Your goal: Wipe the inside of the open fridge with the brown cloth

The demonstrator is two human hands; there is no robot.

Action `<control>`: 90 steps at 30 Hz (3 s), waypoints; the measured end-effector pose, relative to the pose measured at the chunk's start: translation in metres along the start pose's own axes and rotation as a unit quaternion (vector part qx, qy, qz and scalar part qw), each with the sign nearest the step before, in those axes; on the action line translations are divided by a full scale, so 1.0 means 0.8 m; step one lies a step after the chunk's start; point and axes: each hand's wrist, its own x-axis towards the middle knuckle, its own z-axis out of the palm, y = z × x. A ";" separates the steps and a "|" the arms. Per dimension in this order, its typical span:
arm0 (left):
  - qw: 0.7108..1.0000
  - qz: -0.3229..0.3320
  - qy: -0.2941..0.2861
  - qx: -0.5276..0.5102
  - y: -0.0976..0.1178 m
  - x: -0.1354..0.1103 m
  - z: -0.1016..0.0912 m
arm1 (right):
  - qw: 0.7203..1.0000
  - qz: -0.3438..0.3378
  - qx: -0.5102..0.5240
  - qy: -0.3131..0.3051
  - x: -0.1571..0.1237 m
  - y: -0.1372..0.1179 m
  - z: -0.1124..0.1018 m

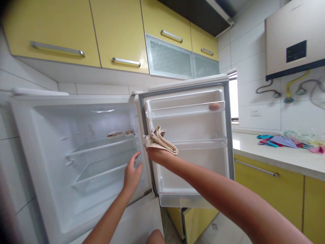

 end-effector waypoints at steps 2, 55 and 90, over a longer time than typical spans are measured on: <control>1.000 0.016 -0.007 0.007 0.002 -0.002 -0.003 | 0.982 -0.027 -0.175 0.060 -0.038 0.017 -0.006; 0.918 0.251 -0.170 0.254 0.045 0.060 0.037 | 0.899 0.414 0.112 0.091 -0.309 0.005 0.024; 0.933 0.230 -0.189 0.200 0.049 0.052 0.043 | 0.025 0.762 0.501 0.409 -0.097 -0.036 0.001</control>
